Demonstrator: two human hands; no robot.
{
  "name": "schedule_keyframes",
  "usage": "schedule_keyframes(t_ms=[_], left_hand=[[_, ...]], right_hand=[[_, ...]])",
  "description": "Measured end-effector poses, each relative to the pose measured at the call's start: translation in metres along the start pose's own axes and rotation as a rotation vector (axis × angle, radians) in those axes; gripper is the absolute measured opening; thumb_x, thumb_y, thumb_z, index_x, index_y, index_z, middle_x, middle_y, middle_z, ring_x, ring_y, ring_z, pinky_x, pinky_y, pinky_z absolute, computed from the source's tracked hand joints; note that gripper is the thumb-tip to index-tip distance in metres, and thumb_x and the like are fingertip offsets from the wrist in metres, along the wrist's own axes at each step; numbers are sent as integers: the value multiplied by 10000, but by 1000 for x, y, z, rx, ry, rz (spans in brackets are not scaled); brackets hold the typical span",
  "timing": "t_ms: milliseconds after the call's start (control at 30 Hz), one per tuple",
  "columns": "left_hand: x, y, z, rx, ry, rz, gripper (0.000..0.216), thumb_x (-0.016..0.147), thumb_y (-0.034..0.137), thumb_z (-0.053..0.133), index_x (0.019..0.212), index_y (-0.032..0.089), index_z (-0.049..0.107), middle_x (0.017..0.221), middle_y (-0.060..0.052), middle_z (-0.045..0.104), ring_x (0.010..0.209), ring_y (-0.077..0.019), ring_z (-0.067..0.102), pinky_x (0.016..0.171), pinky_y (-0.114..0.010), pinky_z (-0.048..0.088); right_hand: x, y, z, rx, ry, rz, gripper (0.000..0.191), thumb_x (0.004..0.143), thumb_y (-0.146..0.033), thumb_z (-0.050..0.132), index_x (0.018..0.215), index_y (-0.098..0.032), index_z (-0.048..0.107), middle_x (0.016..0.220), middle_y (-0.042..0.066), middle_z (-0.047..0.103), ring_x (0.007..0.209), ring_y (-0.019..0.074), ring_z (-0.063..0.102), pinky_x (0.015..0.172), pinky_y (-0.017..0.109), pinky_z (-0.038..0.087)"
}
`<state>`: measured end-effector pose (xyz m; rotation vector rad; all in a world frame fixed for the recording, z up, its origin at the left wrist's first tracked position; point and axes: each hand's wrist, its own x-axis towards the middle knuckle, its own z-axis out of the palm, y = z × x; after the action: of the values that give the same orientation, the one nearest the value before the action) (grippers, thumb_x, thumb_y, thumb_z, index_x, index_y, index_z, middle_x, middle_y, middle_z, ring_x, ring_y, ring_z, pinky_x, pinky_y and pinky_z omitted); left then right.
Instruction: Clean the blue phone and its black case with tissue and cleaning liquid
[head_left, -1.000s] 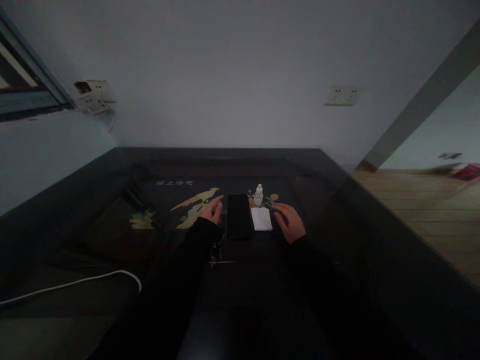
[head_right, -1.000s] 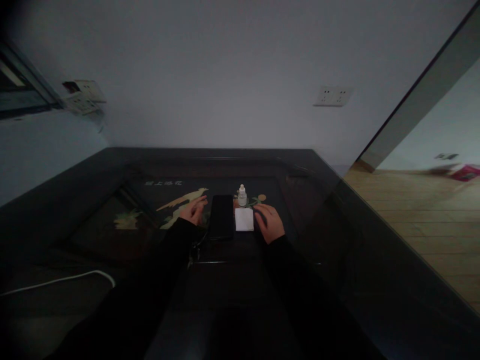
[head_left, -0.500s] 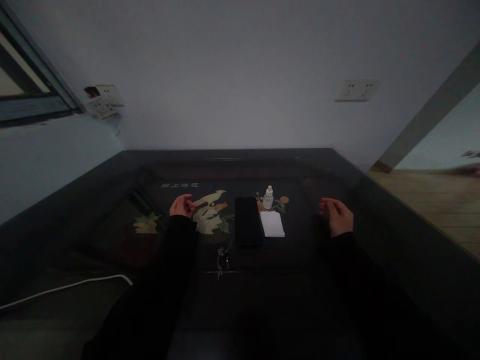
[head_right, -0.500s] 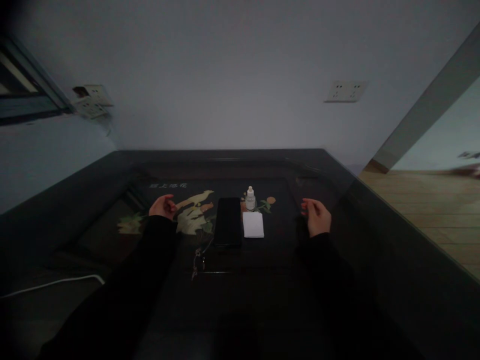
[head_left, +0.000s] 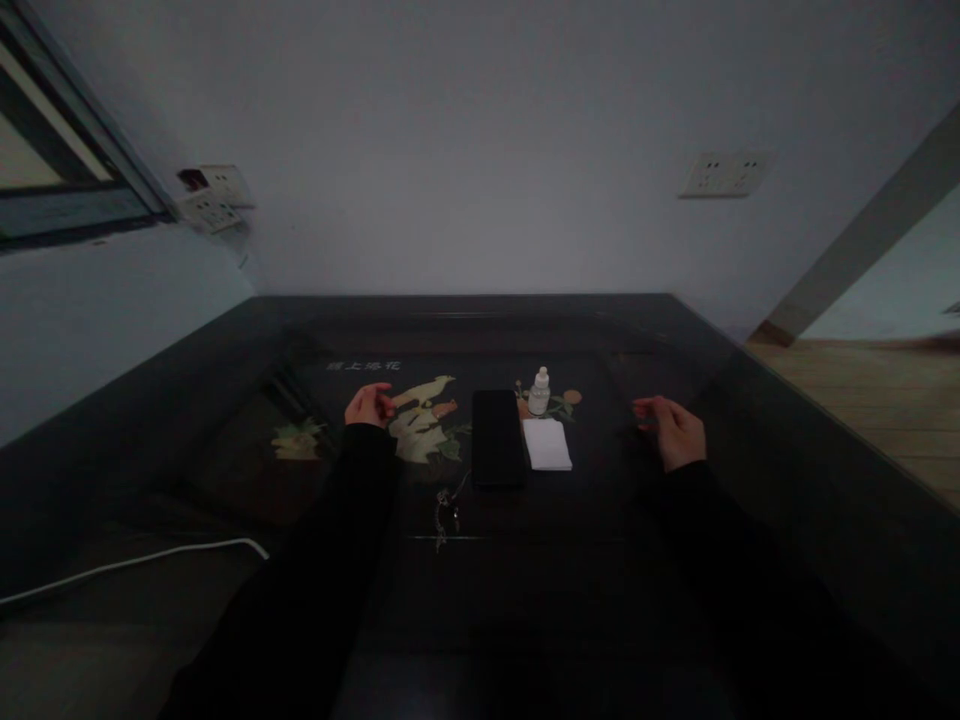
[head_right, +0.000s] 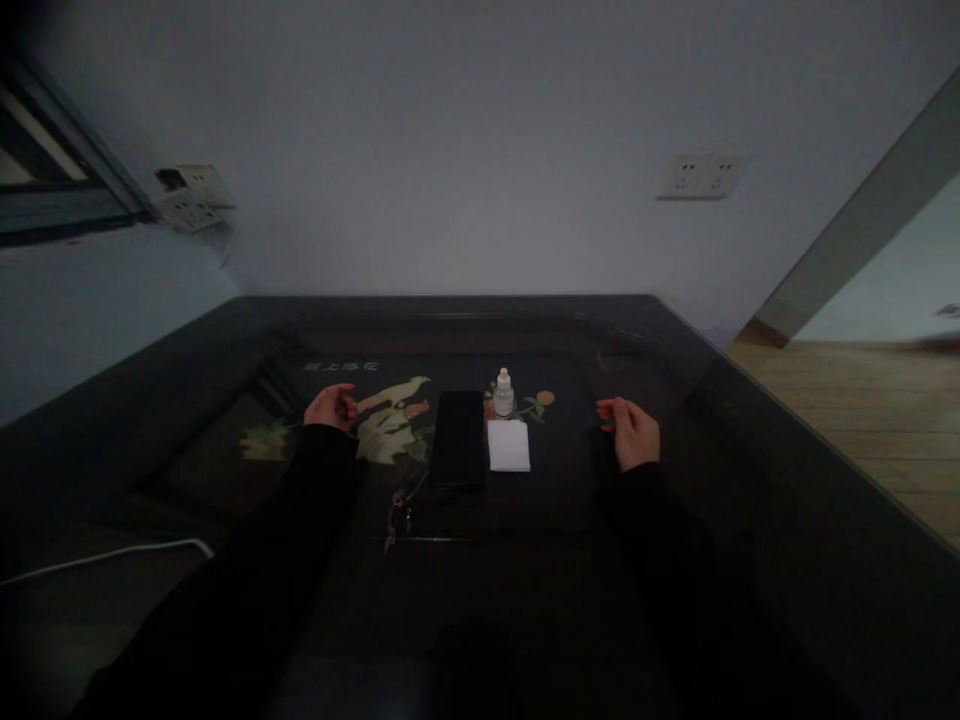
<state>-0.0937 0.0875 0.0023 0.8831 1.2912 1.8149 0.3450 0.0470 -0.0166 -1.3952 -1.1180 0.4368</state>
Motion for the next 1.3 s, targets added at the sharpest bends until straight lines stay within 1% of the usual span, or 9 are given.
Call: schedule_keyframes(t_ms=[400,533,633,733,833,900,1000,1100,1300], left_hand=[[5,-4,-1,63,-6,9,248,707,358,427,704,146,555,390,49,456,303,-58,361,340,-178,255],[-4,-14,6,108,-30,49,260,738,379,405,768,154,532,469,38,489,384,-67,446,416,-187,363],[-27,-28,23,182,-117,93,268,777,382,378,871,168,510,663,-12,578,590,-107,584,572,-243,471],[-55,-38,42,320,-258,182,277,802,321,374,1003,171,490,913,-75,606,852,-147,609,747,-304,489],[-73,-40,53,507,-407,302,389,733,181,458,1120,138,474,1116,-116,549,1052,-179,531,923,-359,417],[-78,-38,53,638,-495,352,470,710,116,453,1181,116,460,1190,-128,521,1132,-197,481,993,-380,358],[-79,-34,51,821,-603,384,518,721,85,419,1238,104,443,1226,-134,523,1156,-218,475,1004,-400,349],[-80,-33,51,966,-673,409,536,737,86,407,1272,91,422,1286,-141,487,1189,-230,453,1021,-410,331],[-85,-30,54,1170,-691,425,534,788,133,368,1310,18,364,1297,-182,467,1246,-249,385,1039,-408,305]], right_hand=[[1,5,0,-62,-16,-41,428,812,-500,437,774,-136,660,724,78,646,654,170,608,481,270,501],[-6,-13,1,-114,17,-111,404,832,-463,417,788,-136,651,714,75,633,644,173,599,512,284,490],[-23,-41,7,-152,15,-220,354,858,-410,396,847,-156,642,768,68,625,702,174,594,630,312,483],[-51,-72,25,-163,-95,-334,299,871,-351,385,866,-181,630,811,57,625,782,178,590,733,322,463],[-78,-92,55,-174,-275,-400,236,858,-288,409,917,-194,617,855,47,638,836,174,590,774,311,456],[-89,-95,77,-186,-370,-405,242,838,-241,430,1022,-201,583,959,50,632,869,170,587,769,300,464],[-95,-87,99,-217,-442,-370,316,796,-182,460,1102,-190,539,1029,70,621,912,192,578,780,328,469],[-95,-78,106,-238,-489,-350,326,782,-181,480,1102,-191,543,1052,77,621,979,219,557,847,375,446],[-95,-77,100,-238,-537,-318,328,789,-185,483,1107,-202,557,1073,73,624,1022,215,558,900,378,427]])
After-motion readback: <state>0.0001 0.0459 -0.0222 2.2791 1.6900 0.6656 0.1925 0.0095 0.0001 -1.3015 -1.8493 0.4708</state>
